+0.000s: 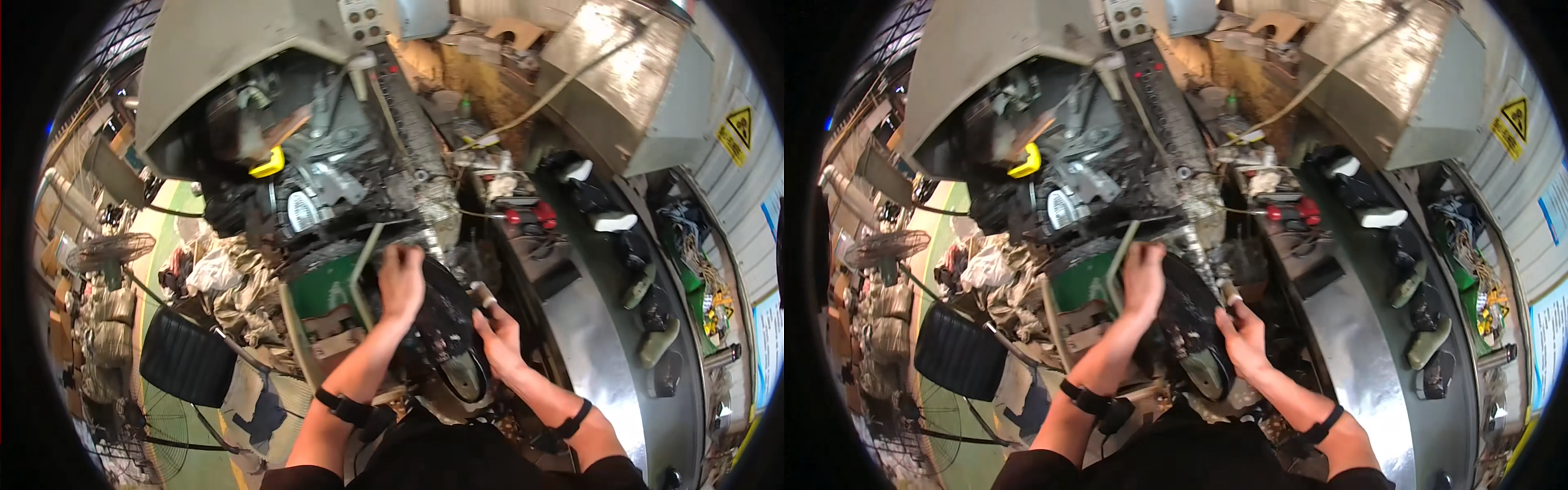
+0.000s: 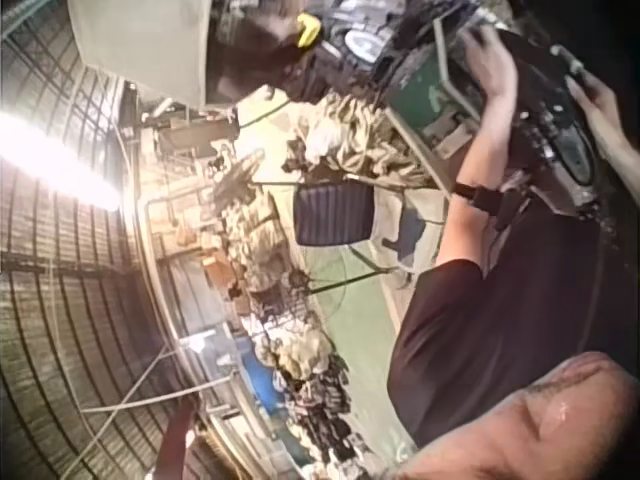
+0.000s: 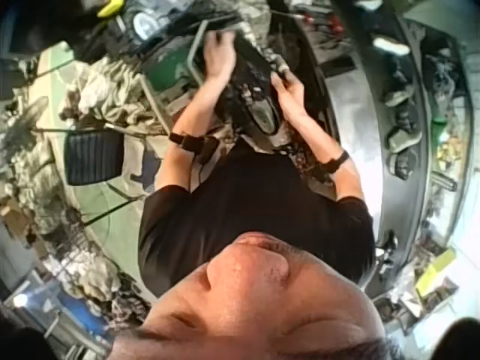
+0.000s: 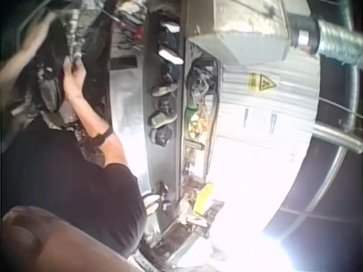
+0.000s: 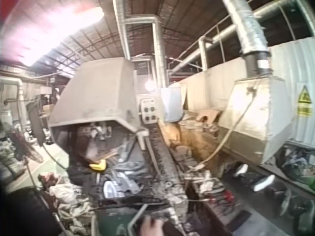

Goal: Operating a shoe lasting machine and organizing shoe components on a conveyor belt in a factory.

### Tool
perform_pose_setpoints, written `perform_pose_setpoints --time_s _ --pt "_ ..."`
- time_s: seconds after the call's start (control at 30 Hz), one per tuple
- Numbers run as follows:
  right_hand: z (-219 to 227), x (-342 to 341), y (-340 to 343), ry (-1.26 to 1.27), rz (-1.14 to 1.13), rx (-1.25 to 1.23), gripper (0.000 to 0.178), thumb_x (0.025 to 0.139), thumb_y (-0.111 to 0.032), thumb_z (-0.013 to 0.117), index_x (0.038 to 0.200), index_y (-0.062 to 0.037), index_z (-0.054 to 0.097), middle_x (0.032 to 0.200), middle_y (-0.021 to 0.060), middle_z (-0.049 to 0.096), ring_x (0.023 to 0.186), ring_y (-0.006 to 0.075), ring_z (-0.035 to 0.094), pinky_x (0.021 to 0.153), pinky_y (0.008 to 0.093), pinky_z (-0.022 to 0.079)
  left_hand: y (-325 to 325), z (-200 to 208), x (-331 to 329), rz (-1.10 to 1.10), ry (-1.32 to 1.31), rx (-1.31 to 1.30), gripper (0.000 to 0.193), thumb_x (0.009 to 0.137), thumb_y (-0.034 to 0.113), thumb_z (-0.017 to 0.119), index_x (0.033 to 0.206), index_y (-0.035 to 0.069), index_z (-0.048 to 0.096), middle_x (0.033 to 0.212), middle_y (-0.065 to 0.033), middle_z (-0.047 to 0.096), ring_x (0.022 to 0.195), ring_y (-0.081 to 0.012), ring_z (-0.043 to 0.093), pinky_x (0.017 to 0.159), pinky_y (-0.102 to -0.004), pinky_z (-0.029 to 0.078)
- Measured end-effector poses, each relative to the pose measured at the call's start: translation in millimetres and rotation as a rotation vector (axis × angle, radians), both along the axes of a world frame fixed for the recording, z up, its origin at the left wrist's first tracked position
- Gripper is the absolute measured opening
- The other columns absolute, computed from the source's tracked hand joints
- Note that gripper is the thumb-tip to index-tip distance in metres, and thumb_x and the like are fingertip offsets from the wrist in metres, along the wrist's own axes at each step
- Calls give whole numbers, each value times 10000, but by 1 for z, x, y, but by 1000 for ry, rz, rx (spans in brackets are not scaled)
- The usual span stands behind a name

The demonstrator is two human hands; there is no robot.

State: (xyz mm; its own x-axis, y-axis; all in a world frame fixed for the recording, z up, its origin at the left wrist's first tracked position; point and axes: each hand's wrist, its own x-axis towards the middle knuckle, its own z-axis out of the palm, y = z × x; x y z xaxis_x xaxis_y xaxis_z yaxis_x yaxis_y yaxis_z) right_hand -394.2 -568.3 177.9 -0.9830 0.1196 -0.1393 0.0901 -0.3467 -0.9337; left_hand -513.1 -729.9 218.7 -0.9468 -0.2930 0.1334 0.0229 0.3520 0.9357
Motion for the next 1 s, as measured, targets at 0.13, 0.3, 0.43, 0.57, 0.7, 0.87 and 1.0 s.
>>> perform_pose_setpoints --time_s 0.13,0.3,0.43,0.57,0.7,0.87,1.0 --pt "30 -70 -112 -32 152 -260 350 991 -161 634 1276 29 564 995 37 693 840 72 601 724 249 498 -140 64 -41 -45 -308 794 404 1022 420 479 975 51 636 909 -36 666 802 -174 640 742 -352 500" --pt "54 -131 -203 -85 190 -304 410 1006 -161 593 1373 -2 506 1080 59 693 905 103 630 783 271 527 -213 54 -30 45 -127 1001 476 1010 469 483 1175 55 650 1112 -65 692 994 -203 659 901 -351 509" --pt "41 -171 -246 -91 222 -428 406 1016 -140 560 1394 -20 475 1137 78 667 943 132 633 817 292 537 -234 35 -18 -185 -260 1324 470 1019 442 444 1177 53 657 1161 -59 695 1053 -231 641 964 -383 480" --pt "34 -198 -268 -155 140 -449 295 1029 -134 536 1301 -20 518 1070 60 652 922 144 622 828 299 529 -245 13 -42 13 -184 1183 419 973 413 607 1146 38 677 1082 -50 711 933 -181 662 826 -326 524" --pt "22 -225 -272 -178 80 -428 268 1007 -160 577 1249 -46 557 1060 62 651 905 161 638 789 321 540 -251 8 -75 143 -267 1096 363 975 323 645 1113 -12 657 1027 -74 706 849 -176 667 760 -329 540" --pt "48 -236 -279 -340 33 -367 210 1017 -151 563 1204 -54 569 990 36 657 852 133 631 767 294 532 -257 -4 -100 113 -232 1247 396 954 295 681 1155 -44 640 1133 -112 679 967 -224 649 875 -361 513" --pt "12 -239 -277 -94 89 -416 270 1015 -133 567 1268 -46 531 1058 55 672 897 133 645 801 281 541 -245 -46 -103 312 -89 849 293 979 304 655 939 15 640 921 -42 653 817 -146 565 774 -301 462"
